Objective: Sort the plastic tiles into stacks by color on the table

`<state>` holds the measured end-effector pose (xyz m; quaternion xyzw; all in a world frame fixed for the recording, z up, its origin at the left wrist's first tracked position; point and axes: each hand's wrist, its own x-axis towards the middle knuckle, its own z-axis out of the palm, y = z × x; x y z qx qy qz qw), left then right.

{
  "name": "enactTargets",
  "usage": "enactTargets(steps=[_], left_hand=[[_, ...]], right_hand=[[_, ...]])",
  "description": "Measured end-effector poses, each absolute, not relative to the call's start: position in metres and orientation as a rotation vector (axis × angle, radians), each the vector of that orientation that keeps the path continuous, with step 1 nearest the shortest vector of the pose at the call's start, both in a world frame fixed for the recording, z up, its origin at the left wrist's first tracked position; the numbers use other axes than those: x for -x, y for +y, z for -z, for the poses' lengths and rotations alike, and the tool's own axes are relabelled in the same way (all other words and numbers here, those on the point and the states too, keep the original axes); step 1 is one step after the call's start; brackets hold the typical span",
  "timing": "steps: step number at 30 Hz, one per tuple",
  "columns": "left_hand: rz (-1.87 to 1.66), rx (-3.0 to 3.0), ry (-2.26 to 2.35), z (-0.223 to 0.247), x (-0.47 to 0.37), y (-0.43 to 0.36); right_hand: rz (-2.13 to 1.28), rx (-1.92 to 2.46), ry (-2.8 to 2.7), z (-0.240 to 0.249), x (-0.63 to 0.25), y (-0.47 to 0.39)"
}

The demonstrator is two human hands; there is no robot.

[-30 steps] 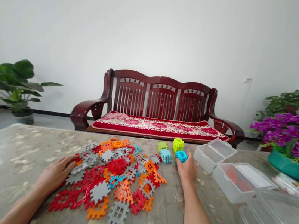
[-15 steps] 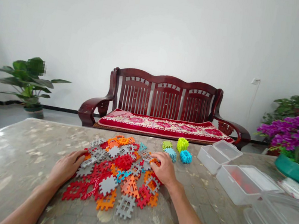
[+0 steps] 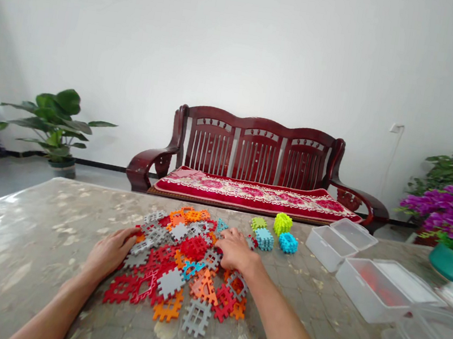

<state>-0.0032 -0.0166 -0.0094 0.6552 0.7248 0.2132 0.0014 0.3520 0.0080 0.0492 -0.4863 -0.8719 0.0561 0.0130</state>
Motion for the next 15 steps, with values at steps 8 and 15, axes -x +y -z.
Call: enactTargets(steps=[8, 15], left_hand=[[-0.637, -2.031, 2.261, 0.0082, 0.0025, -0.0167], [-0.643, -2.027, 2.277, 0.0084, 0.0025, -0.0163]], right_hand=[[-0.092, 1.467, -2.709, -0.0502, -0.3546, 0.0144], [-0.054, 1.383, -2.407, -0.0416, -0.3579, 0.0138]])
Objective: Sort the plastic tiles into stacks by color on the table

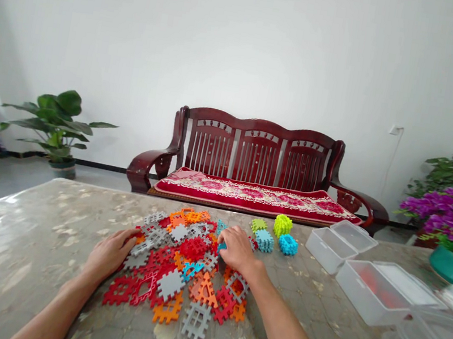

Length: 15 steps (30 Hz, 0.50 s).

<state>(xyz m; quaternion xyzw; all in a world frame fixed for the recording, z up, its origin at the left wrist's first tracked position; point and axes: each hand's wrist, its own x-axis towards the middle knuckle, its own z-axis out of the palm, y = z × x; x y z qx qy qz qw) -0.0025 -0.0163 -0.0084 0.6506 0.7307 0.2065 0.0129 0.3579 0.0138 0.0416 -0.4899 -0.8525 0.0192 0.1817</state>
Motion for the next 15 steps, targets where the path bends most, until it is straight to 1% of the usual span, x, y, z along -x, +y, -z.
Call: enactTargets(steps=[6, 12, 15], left_hand=[[-0.638, -2.041, 2.277, 0.008, 0.002, -0.017], [-0.648, -2.029, 2.287, 0.009, 0.003, -0.016], [-0.650, -2.036, 2.273, 0.009, 0.003, -0.015]], right_hand=[[-0.051, 1.321, -2.080, -0.034, -0.370, 0.017], [-0.245, 1.410, -1.932, -0.012, -0.397, 0.020], [-0.272, 1.464, -1.907, -0.008, -0.401, 0.019]])
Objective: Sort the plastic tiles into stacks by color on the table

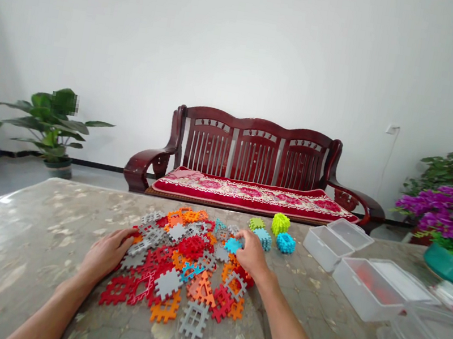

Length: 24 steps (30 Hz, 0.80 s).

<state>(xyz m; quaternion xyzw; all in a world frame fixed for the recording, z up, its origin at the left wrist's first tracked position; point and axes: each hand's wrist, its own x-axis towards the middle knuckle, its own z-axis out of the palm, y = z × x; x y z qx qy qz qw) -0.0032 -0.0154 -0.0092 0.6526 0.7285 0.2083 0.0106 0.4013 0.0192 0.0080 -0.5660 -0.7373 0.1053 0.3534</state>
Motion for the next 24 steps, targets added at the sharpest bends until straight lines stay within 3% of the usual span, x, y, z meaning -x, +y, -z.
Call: enactTargets(steps=[11, 24], left_hand=[[-0.610, -2.030, 2.280, 0.009, 0.003, -0.016], [-0.649, -2.038, 2.235, 0.016, 0.011, -0.011]], right_hand=[[-0.177, 1.805, -2.098, -0.023, -0.389, 0.009], [-0.121, 1.641, -1.941, -0.016, -0.390, 0.003]])
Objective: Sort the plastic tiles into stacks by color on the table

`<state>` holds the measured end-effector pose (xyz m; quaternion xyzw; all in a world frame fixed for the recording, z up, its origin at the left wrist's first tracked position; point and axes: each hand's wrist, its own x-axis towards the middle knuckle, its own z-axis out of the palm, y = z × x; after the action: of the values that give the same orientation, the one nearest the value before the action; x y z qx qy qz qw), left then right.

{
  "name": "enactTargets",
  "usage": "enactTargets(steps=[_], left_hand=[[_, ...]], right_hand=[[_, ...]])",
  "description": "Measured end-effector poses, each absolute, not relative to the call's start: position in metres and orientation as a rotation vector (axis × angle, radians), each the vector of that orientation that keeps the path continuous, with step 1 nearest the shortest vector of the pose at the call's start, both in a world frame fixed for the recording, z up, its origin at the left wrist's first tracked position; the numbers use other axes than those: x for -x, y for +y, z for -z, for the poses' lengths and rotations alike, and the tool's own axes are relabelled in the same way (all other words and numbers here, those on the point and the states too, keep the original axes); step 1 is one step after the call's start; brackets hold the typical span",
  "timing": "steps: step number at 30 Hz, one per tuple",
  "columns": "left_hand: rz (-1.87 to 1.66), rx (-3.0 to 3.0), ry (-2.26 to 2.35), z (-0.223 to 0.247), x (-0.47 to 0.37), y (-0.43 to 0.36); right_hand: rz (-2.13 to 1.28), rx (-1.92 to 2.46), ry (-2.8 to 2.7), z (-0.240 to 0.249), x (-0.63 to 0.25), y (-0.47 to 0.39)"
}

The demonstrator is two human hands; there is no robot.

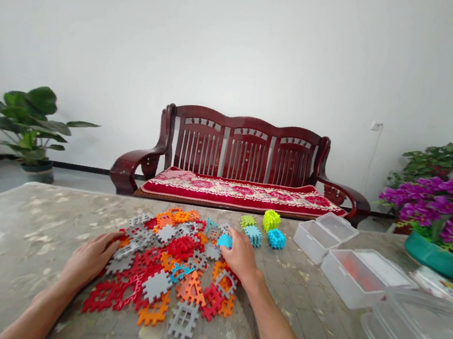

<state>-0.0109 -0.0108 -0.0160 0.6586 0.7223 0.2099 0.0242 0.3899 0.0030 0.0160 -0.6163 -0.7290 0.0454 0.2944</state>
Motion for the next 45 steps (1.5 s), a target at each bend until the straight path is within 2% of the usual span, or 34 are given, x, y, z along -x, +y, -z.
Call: enactTargets(steps=[4, 12, 19, 25, 28, 35, 38, 45], left_hand=[[-0.663, -2.035, 2.246, 0.015, 0.010, -0.012], [-0.685, -2.035, 2.263, 0.015, 0.010, -0.012], [-0.632, -2.035, 2.260, 0.017, 0.012, -0.010], [-0.638, -2.029, 2.269, 0.017, 0.012, -0.010], [-0.642, -2.026, 2.271, 0.015, 0.010, -0.012], [-0.674, -2.026, 2.287, 0.008, 0.004, -0.016], [-0.670, -2.018, 2.282, 0.007, 0.003, -0.017], [-0.674, -2.025, 2.269, 0.009, 0.003, -0.016]], right_hand=[[-0.054, 1.559, -1.675, -0.019, -0.423, 0.009], [0.125, 1.874, -1.276, -0.011, -0.517, 0.019], [0.145, 2.024, -1.289, -0.005, -0.526, 0.027], [0.264, 1.876, -1.259, 0.000, -0.529, 0.019], [0.247, 1.718, -1.289, -0.003, -0.512, 0.012], [-0.365, 1.282, -1.820, -0.023, -0.406, -0.009], [-0.494, 1.218, -2.047, -0.032, -0.365, -0.023], [-0.286, 1.314, -2.344, -0.040, -0.319, -0.048]])
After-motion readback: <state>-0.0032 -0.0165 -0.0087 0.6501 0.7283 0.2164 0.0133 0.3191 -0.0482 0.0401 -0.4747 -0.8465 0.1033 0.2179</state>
